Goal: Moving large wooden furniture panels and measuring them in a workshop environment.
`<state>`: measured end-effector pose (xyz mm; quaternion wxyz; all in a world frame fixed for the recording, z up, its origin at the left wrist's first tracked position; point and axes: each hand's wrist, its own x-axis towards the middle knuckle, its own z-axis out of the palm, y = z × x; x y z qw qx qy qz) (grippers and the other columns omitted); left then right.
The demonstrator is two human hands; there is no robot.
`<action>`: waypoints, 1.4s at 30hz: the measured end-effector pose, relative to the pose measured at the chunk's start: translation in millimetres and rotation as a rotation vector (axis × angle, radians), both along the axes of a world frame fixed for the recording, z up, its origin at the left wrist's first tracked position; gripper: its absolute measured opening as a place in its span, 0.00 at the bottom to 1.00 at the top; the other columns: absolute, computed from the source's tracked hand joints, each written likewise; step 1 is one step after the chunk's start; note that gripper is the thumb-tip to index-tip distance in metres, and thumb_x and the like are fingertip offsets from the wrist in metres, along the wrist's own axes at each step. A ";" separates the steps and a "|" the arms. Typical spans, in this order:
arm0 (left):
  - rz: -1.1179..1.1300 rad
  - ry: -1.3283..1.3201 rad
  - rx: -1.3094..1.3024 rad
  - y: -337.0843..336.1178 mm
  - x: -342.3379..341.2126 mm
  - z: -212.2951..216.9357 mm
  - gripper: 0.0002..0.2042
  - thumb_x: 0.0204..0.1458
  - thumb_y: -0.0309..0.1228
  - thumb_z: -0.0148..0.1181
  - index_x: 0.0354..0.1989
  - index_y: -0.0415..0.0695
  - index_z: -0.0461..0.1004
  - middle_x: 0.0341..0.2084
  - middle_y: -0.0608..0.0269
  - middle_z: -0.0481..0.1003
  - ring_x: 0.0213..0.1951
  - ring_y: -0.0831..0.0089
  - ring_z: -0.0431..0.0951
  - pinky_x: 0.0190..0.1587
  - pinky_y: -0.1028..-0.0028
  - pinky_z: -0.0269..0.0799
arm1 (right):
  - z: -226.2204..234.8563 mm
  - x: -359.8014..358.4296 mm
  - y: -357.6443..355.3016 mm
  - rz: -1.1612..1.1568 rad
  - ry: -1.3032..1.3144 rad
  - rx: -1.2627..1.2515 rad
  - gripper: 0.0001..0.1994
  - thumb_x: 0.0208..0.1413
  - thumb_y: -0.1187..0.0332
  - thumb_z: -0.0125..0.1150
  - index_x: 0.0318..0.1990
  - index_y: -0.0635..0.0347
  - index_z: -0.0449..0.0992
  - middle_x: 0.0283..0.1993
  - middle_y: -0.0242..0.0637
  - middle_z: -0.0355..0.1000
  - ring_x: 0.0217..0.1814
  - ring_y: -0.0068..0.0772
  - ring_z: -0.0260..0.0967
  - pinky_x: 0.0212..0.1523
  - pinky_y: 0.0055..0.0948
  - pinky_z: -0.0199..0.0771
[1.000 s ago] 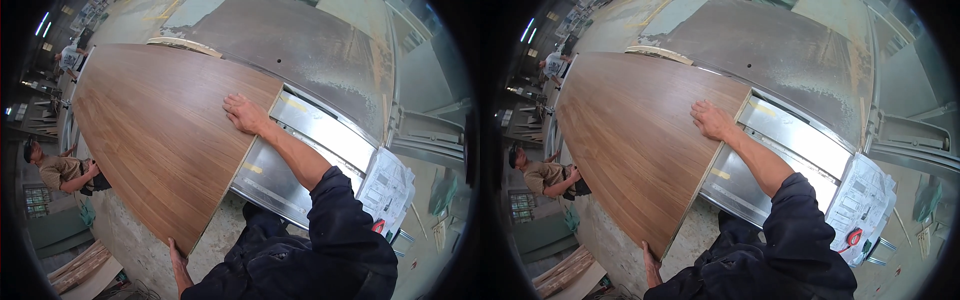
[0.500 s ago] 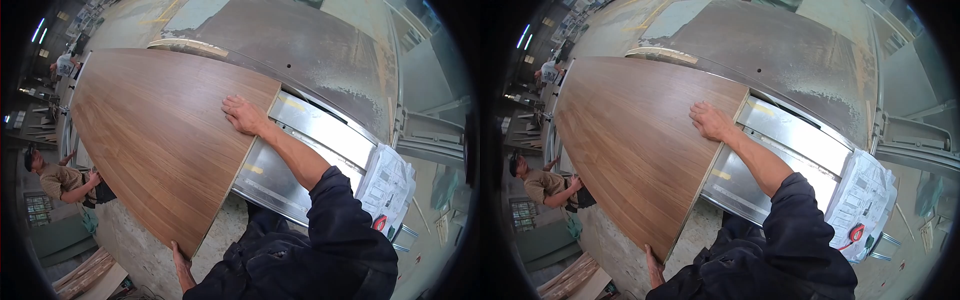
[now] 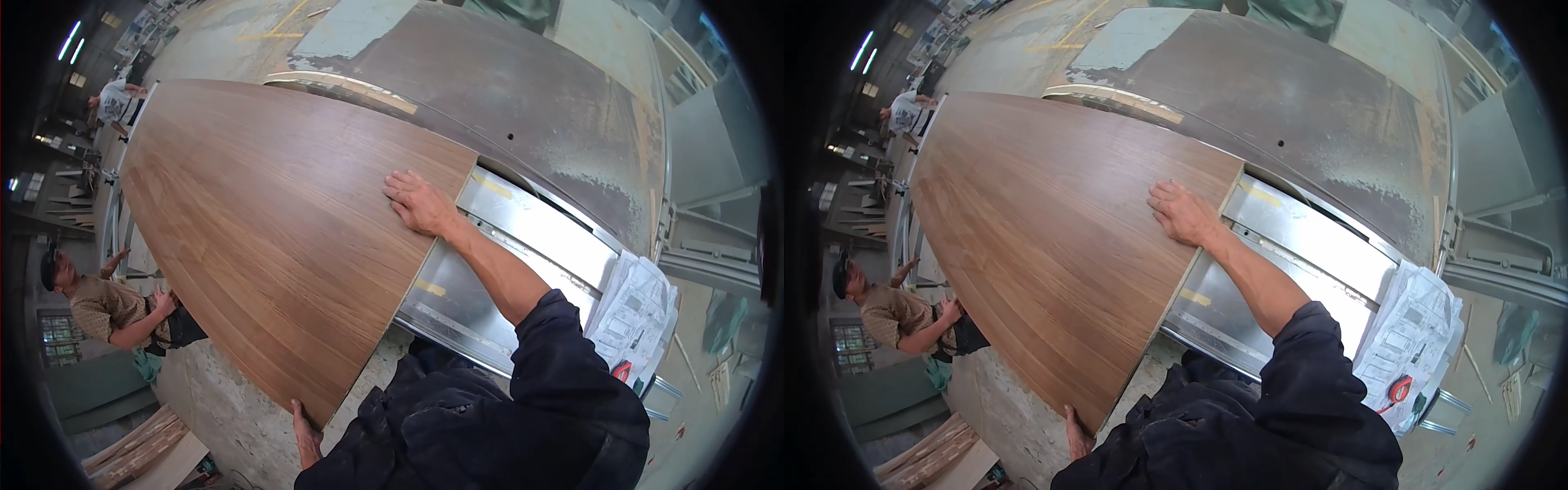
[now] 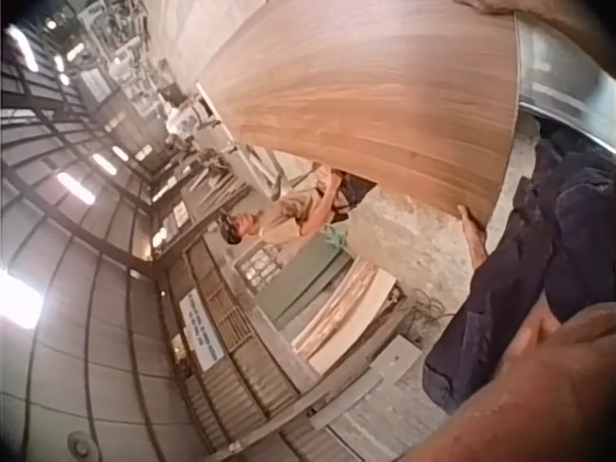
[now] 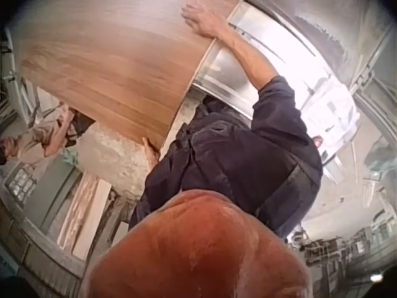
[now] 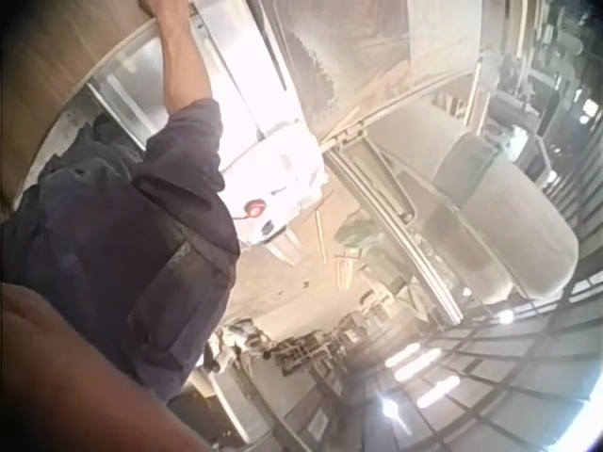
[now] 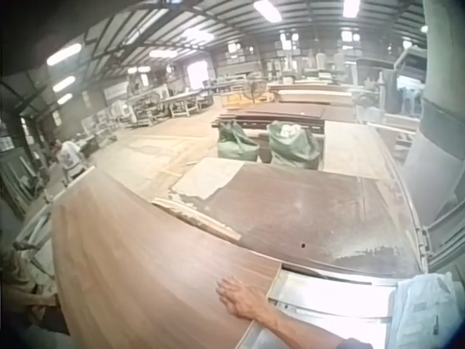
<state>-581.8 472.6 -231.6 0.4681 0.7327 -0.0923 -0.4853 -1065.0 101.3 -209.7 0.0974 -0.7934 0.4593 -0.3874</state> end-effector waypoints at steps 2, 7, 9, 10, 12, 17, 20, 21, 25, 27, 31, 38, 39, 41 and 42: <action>0.004 0.027 -0.015 2.1 0.9 1.0 0.36 0.60 0.56 0.51 0.70 0.45 0.55 0.67 0.57 0.62 0.66 0.58 0.62 0.68 0.57 0.54 | 0.5 1.0 1.1 0.003 0.010 -0.004 0.17 0.59 0.67 0.57 0.54 0.61 0.75 0.63 0.42 0.69 0.70 0.43 0.59 0.72 0.43 0.54; 0.048 -0.019 -0.001 1.2 0.2 4.0 0.38 0.60 0.54 0.52 0.69 0.37 0.54 0.65 0.52 0.63 0.65 0.57 0.63 0.68 0.57 0.53 | 8.0 7.2 -2.9 -0.005 -0.012 0.003 0.17 0.58 0.68 0.57 0.54 0.62 0.76 0.63 0.42 0.69 0.69 0.46 0.60 0.72 0.43 0.55; 0.060 -0.040 0.002 -3.4 -3.5 5.2 0.39 0.60 0.54 0.53 0.69 0.35 0.54 0.65 0.50 0.63 0.65 0.56 0.63 0.68 0.57 0.53 | 2.1 4.4 -4.5 -0.013 -0.008 0.008 0.17 0.58 0.67 0.57 0.53 0.62 0.76 0.62 0.43 0.70 0.68 0.44 0.62 0.70 0.43 0.58; 0.054 -0.066 0.017 -6.2 -5.5 4.1 0.39 0.60 0.54 0.54 0.68 0.33 0.54 0.64 0.48 0.63 0.65 0.56 0.63 0.68 0.57 0.53 | 12.4 6.1 -9.1 -0.041 -0.009 0.025 0.17 0.58 0.66 0.56 0.53 0.62 0.76 0.61 0.44 0.70 0.67 0.43 0.63 0.69 0.42 0.61; 0.074 -0.050 -0.002 -7.8 -5.0 7.1 0.39 0.59 0.53 0.55 0.68 0.32 0.54 0.64 0.47 0.63 0.65 0.55 0.64 0.68 0.56 0.54 | 33.8 22.7 -28.1 -0.028 -0.221 0.282 0.18 0.59 0.67 0.56 0.55 0.62 0.75 0.61 0.47 0.70 0.66 0.42 0.65 0.65 0.44 0.65; 0.121 -0.073 -0.007 -1.6 5.4 12.3 0.39 0.59 0.52 0.55 0.67 0.30 0.55 0.63 0.45 0.64 0.64 0.54 0.64 0.67 0.56 0.56 | 63.6 90.2 -120.6 0.137 -1.146 0.829 0.15 0.62 0.64 0.57 0.53 0.62 0.74 0.56 0.50 0.73 0.61 0.44 0.68 0.57 0.46 0.74; 0.135 -0.064 0.021 -32.5 8.6 8.6 0.39 0.59 0.52 0.56 0.67 0.30 0.56 0.63 0.45 0.64 0.64 0.54 0.64 0.67 0.56 0.57 | 54.5 109.7 -220.2 0.302 -1.794 0.855 0.16 0.62 0.59 0.60 0.51 0.60 0.71 0.55 0.46 0.70 0.58 0.53 0.69 0.57 0.49 0.74; 0.114 -0.056 0.017 -39.4 7.2 4.9 0.39 0.59 0.52 0.56 0.67 0.30 0.56 0.63 0.45 0.65 0.64 0.54 0.64 0.67 0.57 0.56 | 41.1 104.7 -249.9 0.348 -1.929 0.818 0.28 0.61 0.57 0.61 0.62 0.58 0.57 0.66 0.48 0.54 0.64 0.55 0.62 0.62 0.51 0.69; 0.169 -0.074 0.055 -20.5 15.2 11.4 0.38 0.58 0.51 0.57 0.66 0.30 0.58 0.62 0.46 0.65 0.64 0.55 0.65 0.68 0.58 0.55 | 52.1 138.2 -298.8 0.331 -2.334 0.799 0.40 0.61 0.52 0.60 0.73 0.53 0.44 0.77 0.50 0.38 0.72 0.58 0.54 0.68 0.55 0.62; 0.169 -0.069 0.047 -31.6 15.1 8.1 0.38 0.58 0.51 0.57 0.66 0.29 0.58 0.62 0.46 0.65 0.64 0.56 0.65 0.67 0.58 0.56 | 44.9 105.6 -340.6 0.294 -2.422 0.763 0.35 0.62 0.54 0.60 0.69 0.57 0.49 0.66 0.52 0.53 0.62 0.58 0.64 0.60 0.54 0.71; 0.234 -0.120 0.068 -14.4 20.7 14.7 0.38 0.57 0.50 0.59 0.65 0.29 0.60 0.62 0.47 0.66 0.63 0.57 0.66 0.67 0.60 0.57 | 80.4 128.3 -359.7 -0.028 -2.251 0.561 0.28 0.64 0.59 0.56 0.64 0.68 0.57 0.56 0.53 0.65 0.45 0.50 0.74 0.44 0.42 0.83; 0.255 -0.111 0.147 13.6 19.2 1.6 0.36 0.55 0.47 0.63 0.63 0.28 0.62 0.59 0.48 0.69 0.61 0.59 0.69 0.65 0.63 0.60 | 214.6 101.9 -254.1 0.085 -1.332 0.039 0.16 0.65 0.64 0.57 0.51 0.71 0.76 0.38 0.44 0.77 0.28 0.34 0.76 0.35 0.31 0.83; 0.258 -0.104 0.148 23.9 16.7 -3.0 0.36 0.55 0.47 0.63 0.63 0.28 0.62 0.59 0.48 0.69 0.61 0.59 0.69 0.65 0.63 0.60 | 241.3 106.0 -228.7 0.072 -1.232 0.024 0.16 0.65 0.65 0.57 0.50 0.71 0.76 0.36 0.43 0.77 0.26 0.33 0.76 0.32 0.30 0.82; 0.267 -0.094 0.050 28.0 21.1 -16.1 0.35 0.55 0.45 0.63 0.63 0.28 0.62 0.58 0.48 0.70 0.59 0.58 0.70 0.64 0.63 0.61 | 288.2 108.7 -202.9 0.265 -1.203 -0.171 0.15 0.65 0.67 0.56 0.51 0.71 0.76 0.32 0.41 0.77 0.26 0.30 0.75 0.28 0.28 0.79; 0.273 -0.080 0.037 28.9 24.0 -22.2 0.34 0.56 0.43 0.62 0.63 0.28 0.62 0.58 0.49 0.71 0.59 0.58 0.71 0.64 0.63 0.61 | 314.7 105.3 -189.4 0.267 -1.127 -0.223 0.15 0.65 0.67 0.56 0.51 0.71 0.77 0.30 0.41 0.77 0.26 0.29 0.75 0.27 0.27 0.78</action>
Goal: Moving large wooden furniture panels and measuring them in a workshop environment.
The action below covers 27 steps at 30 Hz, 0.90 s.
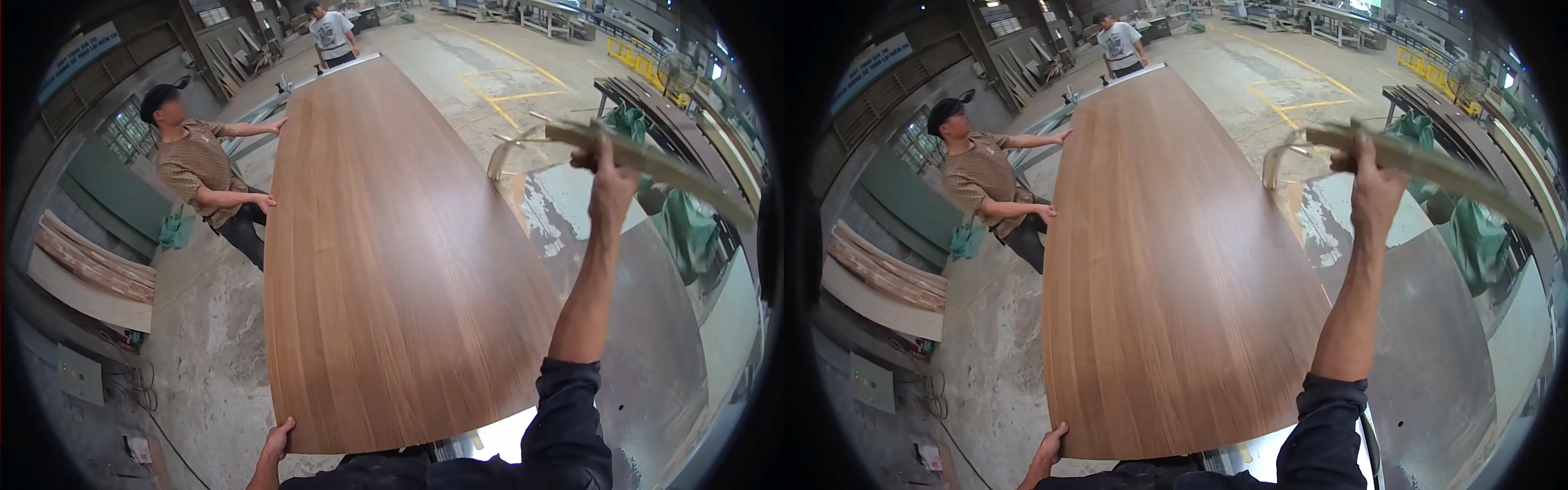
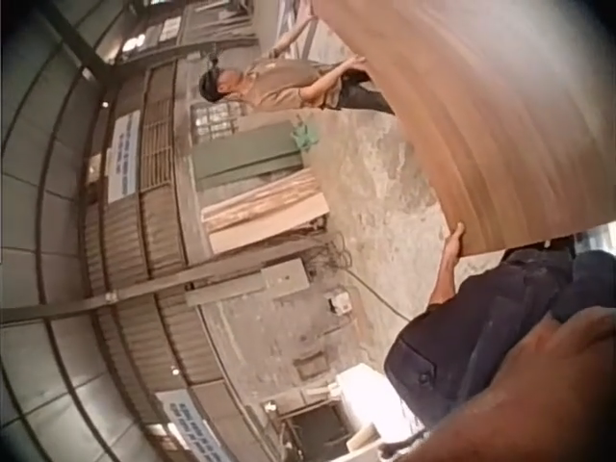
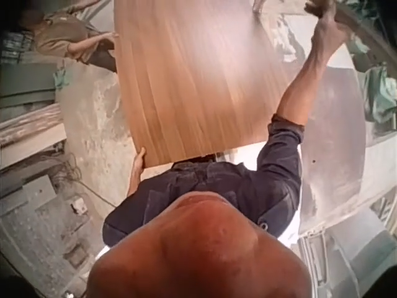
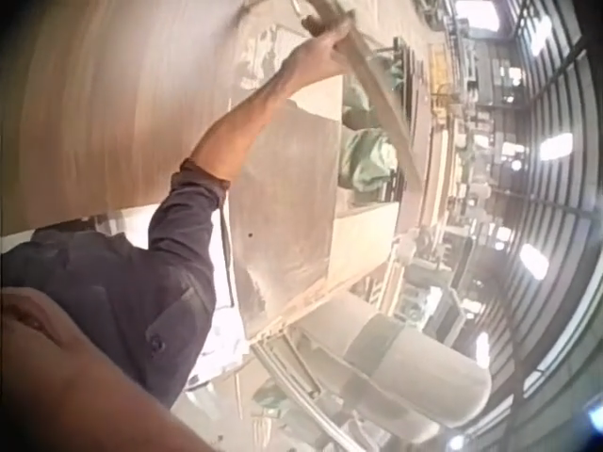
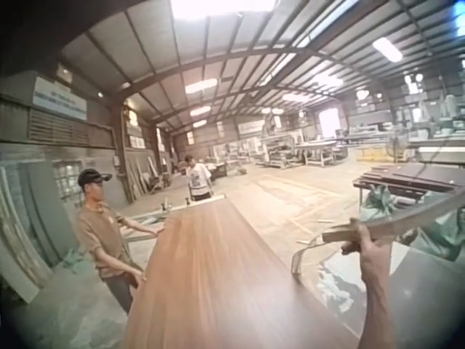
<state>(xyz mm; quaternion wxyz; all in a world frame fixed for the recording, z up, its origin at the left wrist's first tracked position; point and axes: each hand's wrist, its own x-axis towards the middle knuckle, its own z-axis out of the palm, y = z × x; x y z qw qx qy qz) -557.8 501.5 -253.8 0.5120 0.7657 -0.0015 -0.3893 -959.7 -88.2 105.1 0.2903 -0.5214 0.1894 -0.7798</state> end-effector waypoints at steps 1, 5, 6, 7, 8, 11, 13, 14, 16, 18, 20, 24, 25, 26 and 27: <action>-0.010 0.011 0.021 4.3 0.7 1.4 0.34 0.56 0.43 0.62 0.63 0.28 0.62 0.58 0.49 0.71 0.59 0.58 0.71 0.64 0.63 0.61 | 14.5 -6.3 16.2 -0.036 0.070 -0.029 0.15 0.65 0.67 0.56 0.50 0.71 0.78 0.28 0.40 0.77 0.25 0.28 0.75 0.26 0.26 0.77; 0.011 0.025 0.046 12.8 -7.8 23.5 0.34 0.56 0.44 0.62 0.63 0.28 0.62 0.57 0.48 0.70 0.59 0.58 0.70 0.64 0.63 0.61 | 61.1 -17.7 -20.3 0.015 0.156 -0.138 0.17 0.64 0.63 0.58 0.49 0.71 0.78 0.33 0.42 0.78 0.29 0.25 0.75 0.29 0.26 0.77; -0.029 0.024 -0.014 6.6 -8.1 20.8 0.35 0.56 0.45 0.61 0.63 0.28 0.62 0.57 0.48 0.70 0.59 0.59 0.70 0.64 0.62 0.61 | 79.1 -13.2 -63.4 0.027 -0.069 -0.019 0.20 0.64 0.62 0.58 0.53 0.74 0.73 0.40 0.45 0.77 0.34 0.25 0.75 0.30 0.24 0.76; -0.059 0.028 0.011 2.8 -10.1 18.4 0.35 0.56 0.45 0.61 0.63 0.28 0.62 0.57 0.48 0.70 0.59 0.59 0.70 0.64 0.62 0.61 | 86.6 -23.3 -123.4 0.161 -0.054 -0.021 0.23 0.64 0.62 0.58 0.57 0.76 0.67 0.40 0.42 0.74 0.36 0.23 0.72 0.30 0.22 0.73; -0.090 0.029 0.064 -5.1 -10.1 7.2 0.35 0.56 0.46 0.61 0.63 0.28 0.62 0.58 0.47 0.70 0.60 0.59 0.70 0.64 0.63 0.60 | 91.1 -58.6 -175.1 -0.275 0.259 0.356 0.25 0.64 0.64 0.57 0.59 0.77 0.62 0.37 0.37 0.71 0.34 0.23 0.68 0.32 0.22 0.70; -0.035 -0.027 0.086 -0.2 5.2 8.0 0.35 0.57 0.47 0.60 0.63 0.27 0.63 0.58 0.46 0.70 0.61 0.59 0.68 0.65 0.63 0.59 | 19.5 -3.8 -116.2 0.080 -0.080 0.029 0.22 0.65 0.66 0.55 0.59 0.74 0.61 0.44 0.37 0.70 0.39 0.24 0.67 0.40 0.23 0.70; -0.101 -0.003 0.082 17.4 -6.3 -4.5 0.35 0.57 0.47 0.60 0.62 0.27 0.63 0.59 0.46 0.69 0.62 0.58 0.67 0.65 0.64 0.58 | -57.5 -16.7 -59.9 0.015 0.244 0.061 0.18 0.66 0.63 0.52 0.56 0.65 0.71 0.54 0.39 0.72 0.55 0.27 0.67 0.56 0.30 0.66; -0.061 -0.017 0.122 42.4 1.1 -4.6 0.35 0.57 0.47 0.60 0.62 0.27 0.63 0.59 0.46 0.69 0.62 0.59 0.67 0.65 0.64 0.58 | -87.7 17.5 1.0 0.016 0.426 0.172 0.18 0.63 0.60 0.55 0.54 0.65 0.74 0.51 0.39 0.74 0.55 0.26 0.68 0.56 0.29 0.67; -0.063 0.001 0.058 52.8 10.1 -10.5 0.35 0.56 0.47 0.61 0.62 0.27 0.63 0.60 0.46 0.69 0.62 0.60 0.67 0.65 0.64 0.58 | -175.4 36.7 90.0 0.187 0.550 0.413 0.20 0.63 0.58 0.58 0.51 0.69 0.77 0.49 0.43 0.78 0.52 0.34 0.73 0.55 0.32 0.70; -0.088 0.022 0.015 54.9 14.9 -9.2 0.35 0.56 0.47 0.61 0.62 0.27 0.63 0.60 0.47 0.69 0.62 0.60 0.67 0.66 0.65 0.58 | -230.0 66.4 169.8 0.598 0.314 0.500 0.18 0.63 0.64 0.57 0.52 0.70 0.77 0.50 0.42 0.78 0.50 0.32 0.74 0.53 0.33 0.75; -0.069 0.003 0.007 57.1 23.2 -9.6 0.37 0.56 0.48 0.62 0.62 0.26 0.63 0.60 0.46 0.69 0.62 0.59 0.68 0.65 0.64 0.59 | -272.2 62.3 233.9 0.573 0.453 0.644 0.17 0.62 0.66 0.56 0.53 0.67 0.76 0.50 0.41 0.78 0.50 0.32 0.75 0.52 0.32 0.75; -0.160 -0.040 0.075 12.9 18.3 16.4 0.39 0.54 0.50 0.63 0.62 0.25 0.63 0.58 0.43 0.70 0.61 0.58 0.69 0.64 0.65 0.61 | -307.5 44.0 307.3 0.312 0.781 0.715 0.16 0.58 0.70 0.56 0.52 0.65 0.77 0.51 0.46 0.77 0.53 0.38 0.75 0.55 0.34 0.73; -0.149 -0.035 0.075 15.5 19.2 20.6 0.39 0.54 0.50 0.63 0.62 0.25 0.63 0.58 0.43 0.70 0.61 0.58 0.69 0.64 0.65 0.61 | -318.6 44.1 326.2 0.143 0.817 0.568 0.16 0.57 0.71 0.56 0.51 0.66 0.77 0.51 0.49 0.76 0.54 0.43 0.74 0.56 0.36 0.72; -0.186 -0.028 0.080 15.0 22.7 22.7 0.39 0.54 0.50 0.63 0.61 0.25 0.63 0.58 0.43 0.70 0.60 0.58 0.70 0.64 0.65 0.61 | -324.9 45.4 339.8 -0.029 0.842 0.414 0.15 0.56 0.72 0.57 0.50 0.67 0.77 0.52 0.52 0.75 0.55 0.48 0.74 0.58 0.38 0.70; -0.225 -0.020 0.083 16.4 26.1 21.9 0.39 0.54 0.51 0.63 0.61 0.25 0.64 0.57 0.43 0.71 0.60 0.58 0.70 0.64 0.66 0.62 | -329.5 43.7 349.3 -0.027 0.848 0.409 0.15 0.56 0.72 0.57 0.50 0.67 0.77 0.52 0.52 0.75 0.55 0.48 0.74 0.58 0.38 0.70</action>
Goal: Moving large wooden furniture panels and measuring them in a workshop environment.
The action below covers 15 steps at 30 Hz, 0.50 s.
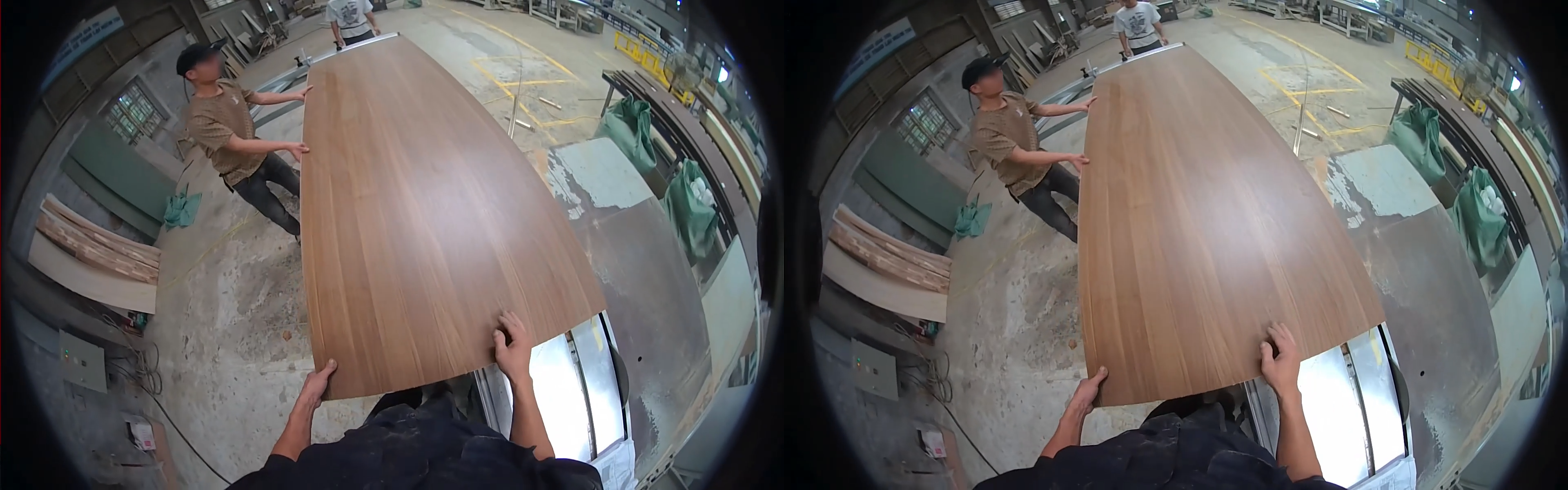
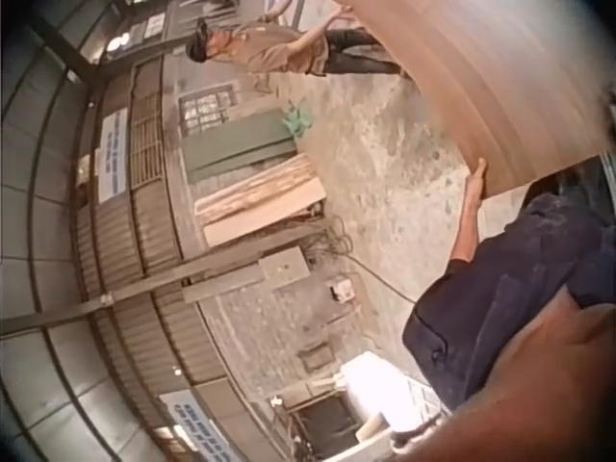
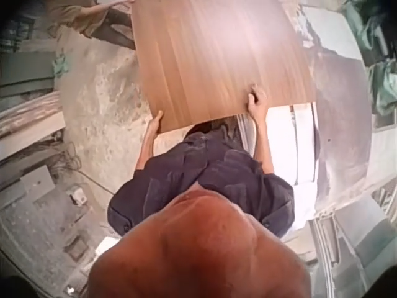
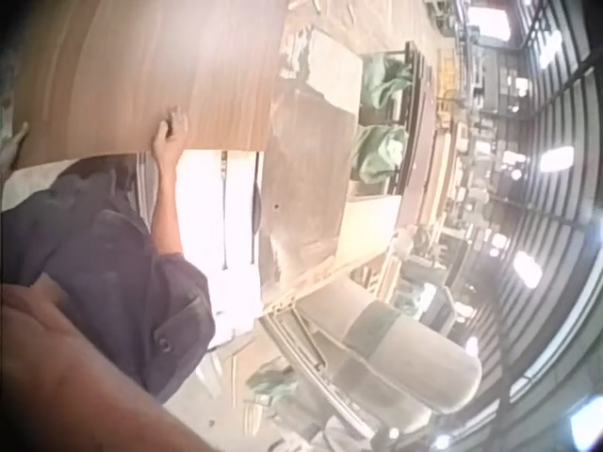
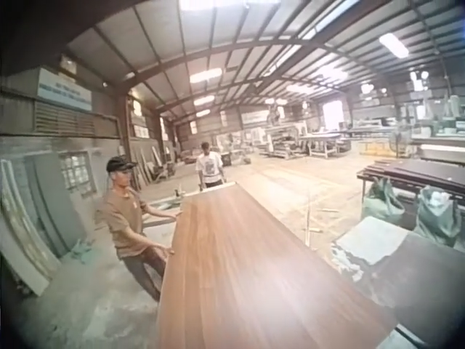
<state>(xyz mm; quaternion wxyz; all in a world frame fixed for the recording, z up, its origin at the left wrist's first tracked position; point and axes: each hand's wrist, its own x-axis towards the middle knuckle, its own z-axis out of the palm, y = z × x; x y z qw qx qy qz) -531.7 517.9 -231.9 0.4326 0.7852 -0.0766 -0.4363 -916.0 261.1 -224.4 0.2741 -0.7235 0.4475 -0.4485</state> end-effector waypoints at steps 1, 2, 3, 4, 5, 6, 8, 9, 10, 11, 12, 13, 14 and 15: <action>0.006 0.001 -0.002 7.8 6.1 -6.6 0.39 0.54 0.51 0.63 0.61 0.25 0.64 0.57 0.43 0.71 0.60 0.58 0.70 0.64 0.66 0.62 | -1.4 -1.3 11.4 -0.065 0.064 -0.055 0.15 0.55 0.73 0.57 0.49 0.68 0.77 0.52 0.52 0.75 0.53 0.46 0.74 0.55 0.36 0.72; -0.008 -0.003 0.022 9.7 16.8 -15.1 0.39 0.54 0.51 0.62 0.61 0.25 0.64 0.57 0.44 0.71 0.59 0.58 0.71 0.63 0.67 0.63 | -2.6 1.0 21.8 -0.133 0.124 -0.115 0.14 0.55 0.74 0.57 0.49 0.68 0.77 0.53 0.52 0.75 0.51 0.44 0.75 0.52 0.34 0.73; -0.025 -0.006 0.046 11.1 28.3 -23.5 0.39 0.54 0.52 0.62 0.61 0.25 0.64 0.56 0.44 0.71 0.58 0.58 0.72 0.62 0.67 0.64 | -6.1 3.8 39.4 -0.194 -0.028 0.049 0.13 0.56 0.74 0.56 0.47 0.70 0.77 0.48 0.50 0.77 0.48 0.43 0.76 0.51 0.34 0.73; -0.032 -0.004 0.041 5.3 38.7 -28.8 0.39 0.54 0.52 0.62 0.61 0.25 0.64 0.56 0.44 0.71 0.58 0.58 0.72 0.62 0.67 0.64 | -8.9 4.9 58.5 -0.288 -0.057 0.124 0.12 0.57 0.73 0.56 0.46 0.71 0.77 0.43 0.49 0.77 0.46 0.43 0.76 0.49 0.33 0.74; -0.054 0.009 -0.074 -3.4 47.6 -29.7 0.39 0.55 0.52 0.61 0.61 0.25 0.65 0.56 0.44 0.72 0.58 0.59 0.73 0.61 0.67 0.65 | -12.7 7.7 77.7 -0.378 -0.087 0.201 0.12 0.58 0.72 0.56 0.45 0.72 0.76 0.39 0.48 0.77 0.45 0.42 0.76 0.47 0.32 0.75; -0.078 0.024 -0.188 -12.7 55.9 -28.6 0.38 0.55 0.52 0.61 0.60 0.25 0.65 0.56 0.44 0.72 0.57 0.59 0.73 0.61 0.67 0.66 | -23.5 13.0 98.4 -0.404 -0.205 0.378 0.12 0.60 0.70 0.56 0.45 0.72 0.76 0.35 0.46 0.76 0.44 0.40 0.76 0.43 0.32 0.75; -0.036 0.041 -0.153 -42.4 80.8 -19.0 0.36 0.57 0.51 0.59 0.60 0.26 0.66 0.55 0.44 0.72 0.57 0.60 0.73 0.59 0.66 0.67 | -20.6 35.6 133.3 -0.317 -0.501 0.871 0.17 0.64 0.63 0.57 0.49 0.71 0.71 0.34 0.43 0.74 0.41 0.33 0.76 0.32 0.29 0.75; -0.053 0.075 -0.224 -61.2 94.9 -19.8 0.36 0.57 0.52 0.59 0.60 0.27 0.66 0.55 0.45 0.73 0.56 0.60 0.74 0.59 0.66 0.67 | -17.5 56.7 138.7 -0.308 -0.643 1.044 0.19 0.64 0.62 0.57 0.52 0.71 0.68 0.39 0.44 0.73 0.42 0.34 0.75 0.33 0.31 0.77; -0.054 0.109 -0.291 -69.4 108.4 -24.1 0.36 0.57 0.52 0.59 0.60 0.27 0.67 0.54 0.45 0.73 0.55 0.59 0.74 0.58 0.65 0.68 | -15.8 76.7 147.3 -0.286 -0.774 1.227 0.22 0.64 0.61 0.58 0.55 0.71 0.65 0.44 0.45 0.73 0.44 0.35 0.75 0.34 0.34 0.78; -0.047 0.105 -0.295 -80.9 123.2 -27.7 0.37 0.57 0.53 0.59 0.60 0.27 0.67 0.54 0.44 0.73 0.54 0.60 0.75 0.57 0.65 0.68 | -21.5 97.6 148.8 -0.261 -0.760 1.223 0.22 0.64 0.61 0.58 0.55 0.71 0.65 0.44 0.45 0.73 0.44 0.35 0.75 0.34 0.34 0.78; -0.047 0.104 -0.297 -91.5 137.0 -27.3 0.37 0.56 0.53 0.59 0.60 0.27 0.67 0.54 0.44 0.73 0.53 0.60 0.75 0.57 0.65 0.69 | -31.4 120.9 149.9 -0.213 -0.839 1.133 0.25 0.63 0.60 0.59 0.58 0.72 0.62 0.48 0.46 0.71 0.48 0.37 0.74 0.38 0.35 0.79; -0.049 0.113 -0.307 -106.2 142.8 -18.0 0.37 0.56 0.53 0.59 0.60 0.27 0.67 0.54 0.44 0.73 0.53 0.60 0.75 0.57 0.65 0.69 | -40.0 138.0 149.8 -0.183 -0.920 1.035 0.28 0.63 0.59 0.60 0.61 0.72 0.59 0.52 0.47 0.70 0.52 0.39 0.73 0.42 0.37 0.80; -0.054 0.062 -0.213 -118.8 143.2 -4.7 0.38 0.56 0.54 0.59 0.59 0.26 0.67 0.53 0.44 0.73 0.53 0.60 0.76 0.56 0.64 0.70 | -44.8 147.6 153.2 -0.195 -0.916 1.022 0.28 0.63 0.59 0.60 0.61 0.72 0.59 0.52 0.47 0.70 0.52 0.39 0.73 0.42 0.37 0.80; -0.056 0.005 -0.120 -122.6 149.5 4.5 0.39 0.56 0.55 0.59 0.59 0.25 0.67 0.53 0.43 0.74 0.52 0.60 0.76 0.55 0.64 0.71 | -47.3 157.6 157.3 -0.252 -0.918 0.901 0.29 0.63 0.58 0.60 0.61 0.73 0.59 0.53 0.47 0.70 0.51 0.39 0.73 0.41 0.36 0.79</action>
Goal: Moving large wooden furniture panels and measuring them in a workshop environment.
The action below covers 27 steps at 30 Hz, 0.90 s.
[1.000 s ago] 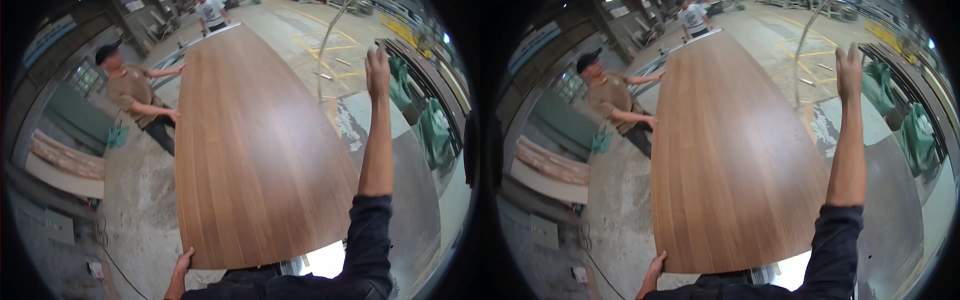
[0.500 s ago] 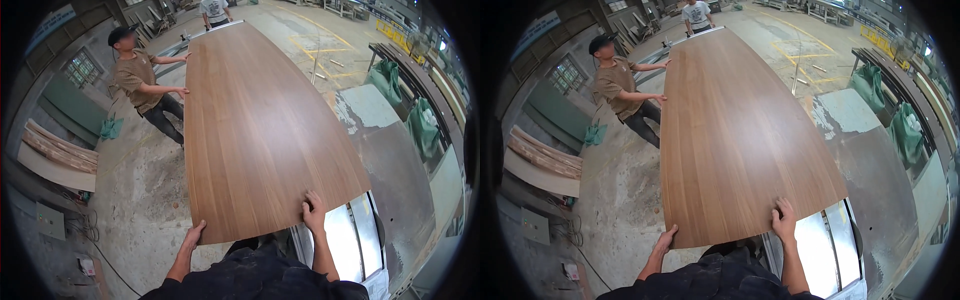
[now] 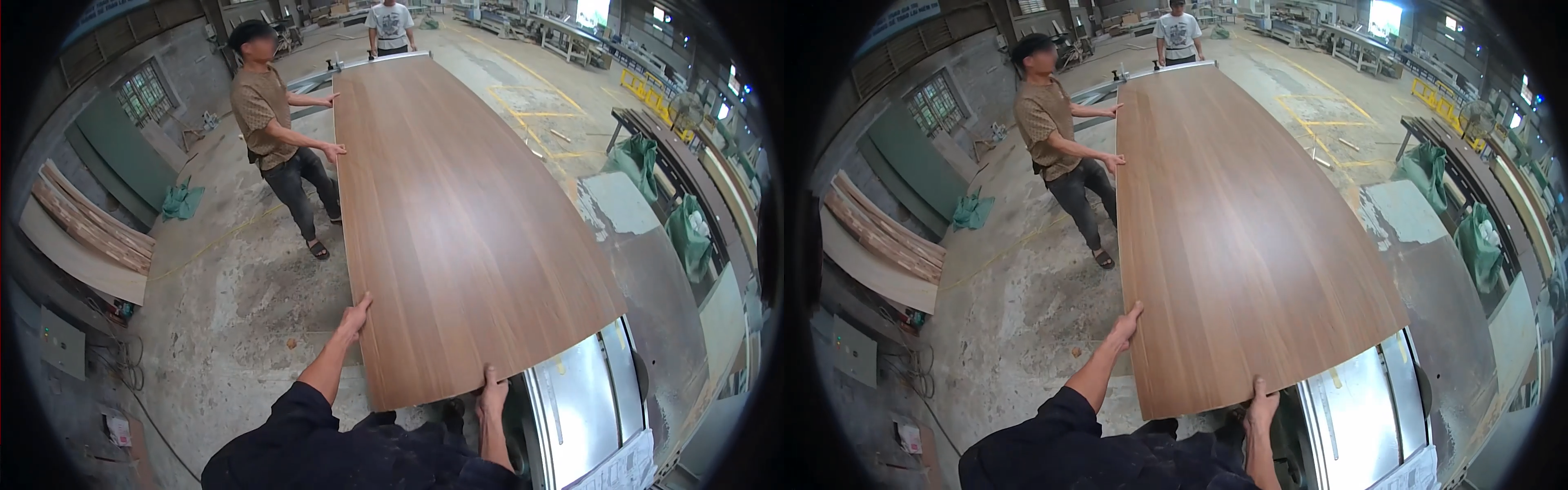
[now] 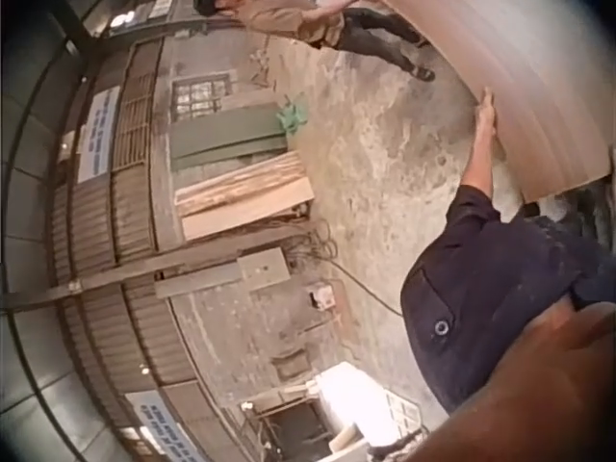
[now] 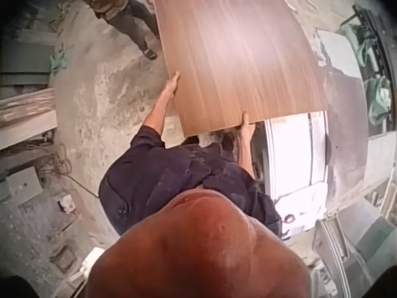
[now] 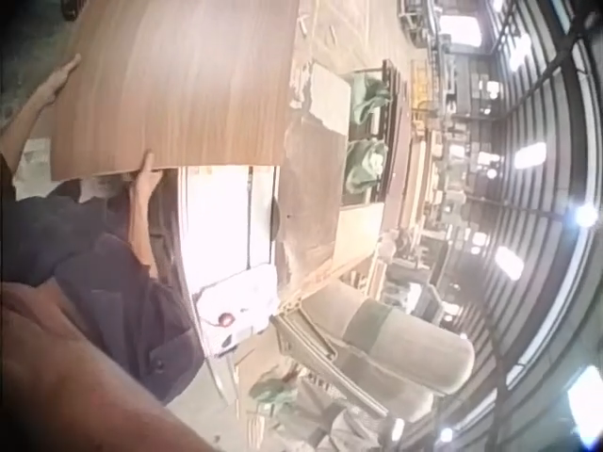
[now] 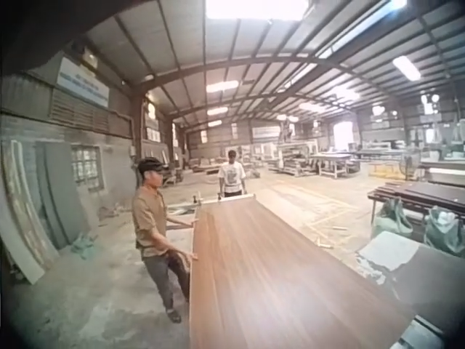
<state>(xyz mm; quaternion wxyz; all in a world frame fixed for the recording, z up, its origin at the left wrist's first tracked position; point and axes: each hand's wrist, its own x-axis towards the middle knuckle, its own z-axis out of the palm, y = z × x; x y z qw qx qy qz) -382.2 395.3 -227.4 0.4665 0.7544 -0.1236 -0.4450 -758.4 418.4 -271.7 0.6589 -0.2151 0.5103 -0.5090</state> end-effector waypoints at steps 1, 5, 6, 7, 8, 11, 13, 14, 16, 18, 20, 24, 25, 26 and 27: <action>-0.011 0.006 -0.009 -0.3 7.4 1.0 0.39 0.56 0.55 0.59 0.59 0.25 0.67 0.53 0.43 0.74 0.52 0.60 0.76 0.55 0.64 0.71 | -4.0 7.8 0.8 -0.089 0.047 -0.083 0.30 0.62 0.57 0.60 0.62 0.73 0.59 0.54 0.46 0.70 0.50 0.39 0.73 0.40 0.35 0.78; -0.036 -0.040 -0.104 27.4 30.8 -6.4 0.39 0.55 0.55 0.60 0.54 0.21 0.69 0.49 0.43 0.76 0.49 0.61 0.77 0.50 0.64 0.73 | -7.2 26.9 12.2 -0.060 0.164 -0.026 0.29 0.59 0.55 0.63 0.58 0.72 0.65 0.49 0.44 0.73 0.37 0.31 0.71 0.27 0.31 0.69; -0.026 -0.042 -0.123 33.2 33.5 -7.3 0.39 0.55 0.55 0.60 0.52 0.20 0.70 0.48 0.44 0.76 0.48 0.62 0.77 0.49 0.64 0.74 | -2.9 33.8 23.9 -0.088 0.158 -0.011 0.29 0.57 0.54 0.64 0.56 0.71 0.67 0.46 0.43 0.74 0.35 0.29 0.71 0.24 0.28 0.67; -0.040 -0.048 -0.127 34.2 43.9 -9.8 0.39 0.55 0.55 0.60 0.52 0.20 0.70 0.48 0.44 0.76 0.48 0.62 0.77 0.49 0.64 0.74 | -1.7 41.0 27.4 -0.101 0.152 -0.014 0.29 0.57 0.54 0.64 0.56 0.71 0.67 0.46 0.43 0.74 0.35 0.29 0.71 0.24 0.28 0.67; -0.002 -0.044 -0.139 43.3 54.2 -22.4 0.39 0.55 0.55 0.60 0.52 0.20 0.70 0.47 0.45 0.77 0.46 0.63 0.77 0.48 0.64 0.74 | -3.1 45.9 35.9 -0.063 0.206 0.001 0.29 0.57 0.55 0.63 0.56 0.71 0.68 0.47 0.43 0.74 0.35 0.29 0.71 0.23 0.27 0.66; 0.043 -0.039 -0.120 58.7 62.8 -41.8 0.35 0.57 0.54 0.59 0.49 0.25 0.74 0.45 0.48 0.77 0.44 0.67 0.76 0.46 0.66 0.73 | 41.4 58.2 66.1 -0.036 0.284 0.115 0.28 0.57 0.57 0.63 0.58 0.71 0.68 0.48 0.44 0.75 0.37 0.31 0.71 0.27 0.29 0.68; -0.021 0.010 -0.182 55.0 52.8 -36.4 0.32 0.58 0.52 0.57 0.52 0.28 0.73 0.47 0.51 0.76 0.48 0.67 0.75 0.50 0.67 0.71 | 26.1 59.4 68.4 -0.119 0.222 0.063 0.28 0.57 0.60 0.62 0.59 0.72 0.67 0.50 0.45 0.75 0.43 0.34 0.72 0.38 0.32 0.73; -0.079 0.067 -0.182 52.9 56.1 -32.6 0.32 0.59 0.52 0.56 0.55 0.29 0.71 0.50 0.52 0.75 0.51 0.66 0.74 0.53 0.67 0.69 | -5.5 55.9 70.4 -0.221 0.157 -0.074 0.28 0.57 0.61 0.62 0.59 0.72 0.67 0.51 0.46 0.75 0.47 0.36 0.73 0.44 0.34 0.74; -0.123 0.298 -0.273 69.5 89.9 -26.6 0.34 0.60 0.52 0.54 0.63 0.34 0.64 0.57 0.54 0.71 0.57 0.62 0.70 0.59 0.64 0.65 | 32.3 61.3 70.7 -0.074 0.214 -0.048 0.27 0.56 0.61 0.63 0.58 0.73 0.68 0.52 0.45 0.74 0.52 0.33 0.71 0.53 0.32 0.71; -0.235 0.275 -0.284 44.5 122.0 -15.4 0.36 0.60 0.54 0.53 0.67 0.38 0.59 0.61 0.56 0.67 0.60 0.60 0.67 0.63 0.60 0.62 | 24.7 58.4 67.9 -0.036 0.266 0.010 0.28 0.57 0.55 0.63 0.55 0.72 0.70 0.47 0.44 0.75 0.49 0.33 0.71 0.48 0.32 0.73; -0.196 0.215 -0.262 12.0 137.7 -9.1 0.37 0.60 0.57 0.51 0.67 0.36 0.59 0.62 0.54 0.66 0.60 0.58 0.67 0.63 0.60 0.62 | 28.2 52.9 71.5 -0.043 0.210 0.033 0.28 0.55 0.54 0.66 0.53 0.70 0.71 0.40 0.41 0.76 0.35 0.29 0.74 0.32 0.31 0.76; -0.264 0.095 -0.217 0.7 106.3 -7.3 0.39 0.60 0.58 0.50 0.67 0.36 0.58 0.63 0.54 0.65 0.61 0.57 0.67 0.63 0.59 0.63 | 3.8 40.8 81.2 -0.105 0.314 -0.006 0.31 0.54 0.50 0.67 0.53 0.71 0.69 0.42 0.43 0.75 0.36 0.31 0.74 0.33 0.31 0.76; -0.250 0.066 -0.215 1.9 106.1 -4.2 0.40 0.59 0.59 0.50 0.67 0.35 0.57 0.63 0.53 0.64 0.60 0.56 0.67 0.62 0.59 0.64 | 4.5 46.6 82.5 -0.127 0.375 -0.070 0.33 0.54 0.48 0.66 0.53 0.71 0.68 0.41 0.42 0.75 0.34 0.29 0.72 0.31 0.30 0.75; -0.231 0.035 -0.215 2.6 106.0 -1.1 0.41 0.59 0.61 0.50 0.67 0.34 0.57 0.63 0.51 0.64 0.60 0.55 0.68 0.61 0.59 0.65 | 5.2 48.9 85.5 -0.144 0.372 -0.064 0.33 0.54 0.48 0.66 0.53 0.71 0.68 0.41 0.42 0.75 0.34 0.29 0.72 0.31 0.30 0.75; -0.245 0.032 -0.214 2.5 103.9 0.5 0.41 0.59 0.61 0.50 0.67 0.34 0.57 0.63 0.51 0.64 0.60 0.55 0.68 0.61 0.59 0.65 | 6.1 50.0 87.8 -0.157 0.367 -0.027 0.32 0.54 0.48 0.66 0.53 0.71 0.69 0.41 0.43 0.75 0.35 0.30 0.73 0.32 0.30 0.75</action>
